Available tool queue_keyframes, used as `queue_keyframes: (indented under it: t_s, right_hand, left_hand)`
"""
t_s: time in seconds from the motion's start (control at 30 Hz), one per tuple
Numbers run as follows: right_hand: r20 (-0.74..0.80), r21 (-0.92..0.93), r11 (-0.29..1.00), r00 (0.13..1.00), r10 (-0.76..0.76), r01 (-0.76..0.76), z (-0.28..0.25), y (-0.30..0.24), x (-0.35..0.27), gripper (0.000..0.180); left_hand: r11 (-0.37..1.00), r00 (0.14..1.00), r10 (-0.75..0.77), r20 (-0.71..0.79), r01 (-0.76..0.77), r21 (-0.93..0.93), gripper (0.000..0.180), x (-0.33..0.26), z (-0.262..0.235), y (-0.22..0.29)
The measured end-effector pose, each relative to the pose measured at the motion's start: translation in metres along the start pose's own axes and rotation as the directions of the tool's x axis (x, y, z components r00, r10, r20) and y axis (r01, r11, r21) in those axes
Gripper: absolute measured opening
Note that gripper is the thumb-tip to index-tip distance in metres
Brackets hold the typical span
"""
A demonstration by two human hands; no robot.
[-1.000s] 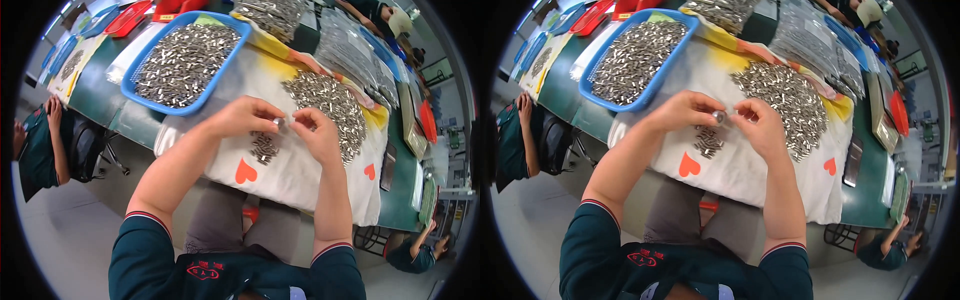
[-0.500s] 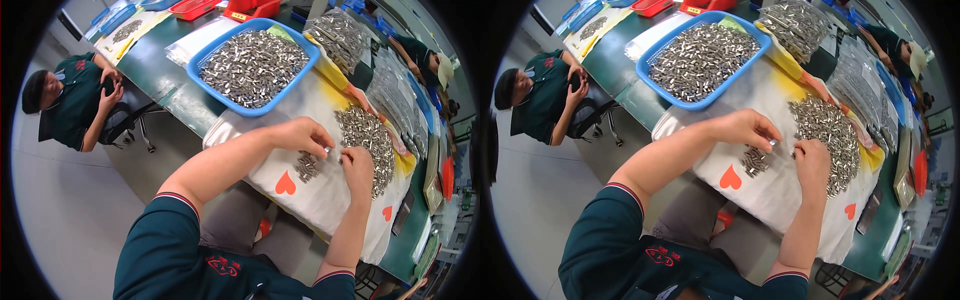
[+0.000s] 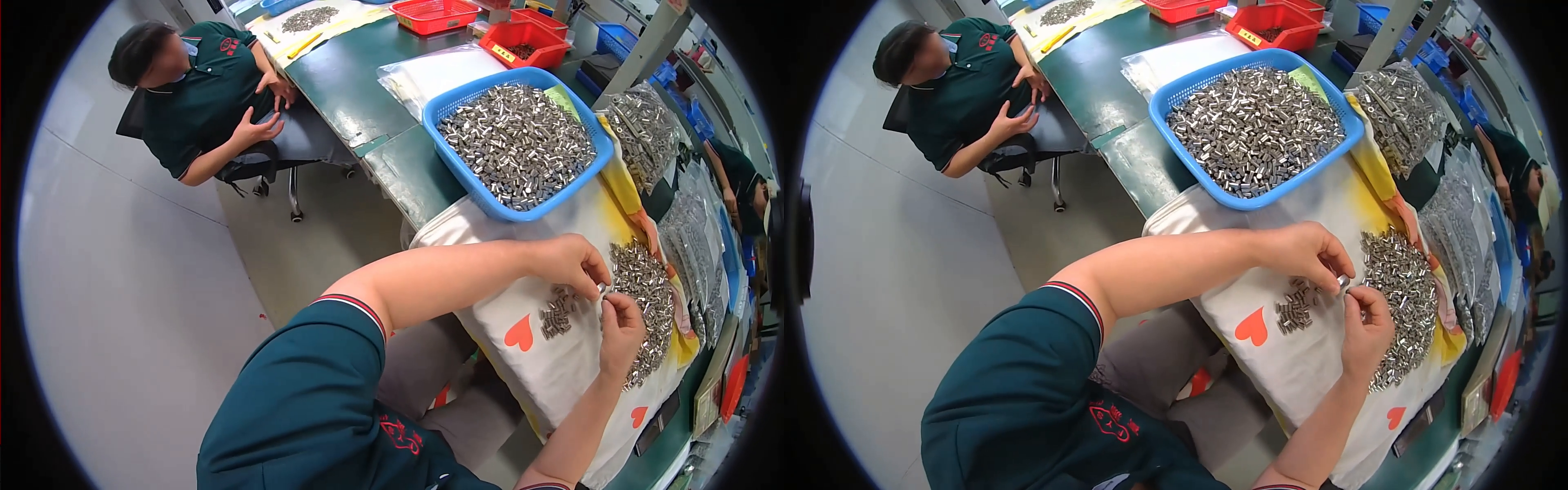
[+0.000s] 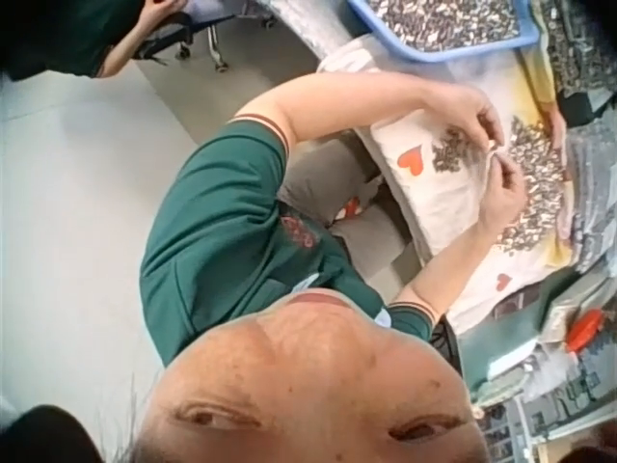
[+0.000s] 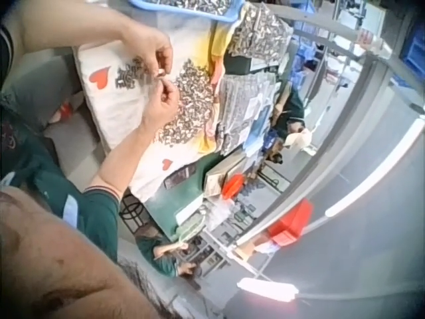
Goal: The recorder is sorting and inspecting small metal hardware components at an industrial workbench.
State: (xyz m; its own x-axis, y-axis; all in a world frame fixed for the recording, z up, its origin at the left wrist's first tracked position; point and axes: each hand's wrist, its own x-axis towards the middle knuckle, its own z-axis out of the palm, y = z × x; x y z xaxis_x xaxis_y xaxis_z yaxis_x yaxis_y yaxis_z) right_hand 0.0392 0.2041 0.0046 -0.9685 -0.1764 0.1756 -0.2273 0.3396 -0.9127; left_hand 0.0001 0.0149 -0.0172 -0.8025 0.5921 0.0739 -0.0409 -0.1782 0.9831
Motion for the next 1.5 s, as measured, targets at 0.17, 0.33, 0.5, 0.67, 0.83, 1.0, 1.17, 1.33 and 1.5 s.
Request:
queue_keyframes:
  t_s: [0.17, 0.33, 0.5, 0.67, 0.83, 1.0, 1.17, 1.33, 1.5]
  right_hand:
    - [-0.004, 0.017, 0.999, 0.999, 0.032, -0.032, 0.005, 0.0, 0.0, 0.008]
    - [-0.038, -0.005, 1.0, 0.999, 0.01, -0.01, 0.007, 0.002, -0.001, 0.007]
    - [-0.031, -0.351, 0.921, 0.981, -0.191, 0.168, 0.021, -0.019, -0.004, 0.009]
    - [-0.024, -0.386, 0.9, 0.973, -0.229, 0.202, 0.015, -0.02, -0.007, 0.008]
    - [-0.067, -0.532, 0.806, 0.935, -0.347, 0.261, 0.017, -0.022, -0.005, 0.007]
    - [-0.082, -0.369, 0.902, 0.959, -0.273, 0.225, 0.022, -0.02, -0.001, 0.008]
    - [-0.119, -0.394, 0.888, 0.945, -0.304, 0.236, 0.015, -0.012, -0.004, 0.007]
    - [-0.09, -0.363, 0.905, 0.959, -0.269, 0.22, 0.016, -0.018, -0.003, 0.007]
    - [-0.002, -0.092, 0.995, 0.999, 0.039, -0.039, 0.004, -0.015, -0.002, 0.008]
  left_hand:
    - [1.0, 1.0, 0.002, -0.009, -0.002, 0.027, 0.03, -0.001, 0.0, 0.001]
    - [0.999, 1.0, 0.014, -0.017, -0.014, 0.051, 0.031, 0.001, 0.001, 0.002]
    - [0.996, 0.999, -0.005, -0.05, 0.01, 0.085, 0.03, -0.004, 0.0, 0.002]
    - [0.997, 0.999, 0.013, -0.045, -0.009, 0.078, 0.032, -0.001, 0.003, 0.0]
    - [0.955, 0.997, 0.012, -0.08, 0.012, 0.295, 0.034, 0.002, 0.003, 0.008]
    - [0.984, 0.984, -0.162, -0.078, 0.155, -0.087, 0.029, -0.008, -0.007, 0.006]
    - [0.984, 0.984, -0.171, -0.054, 0.168, -0.054, 0.03, 0.005, 0.005, 0.002]
    - [0.985, 0.983, -0.162, -0.087, 0.156, -0.071, 0.03, -0.002, 0.004, 0.004]
    - [0.988, 0.988, -0.157, -0.016, 0.157, -0.003, 0.029, -0.002, 0.003, 0.006]
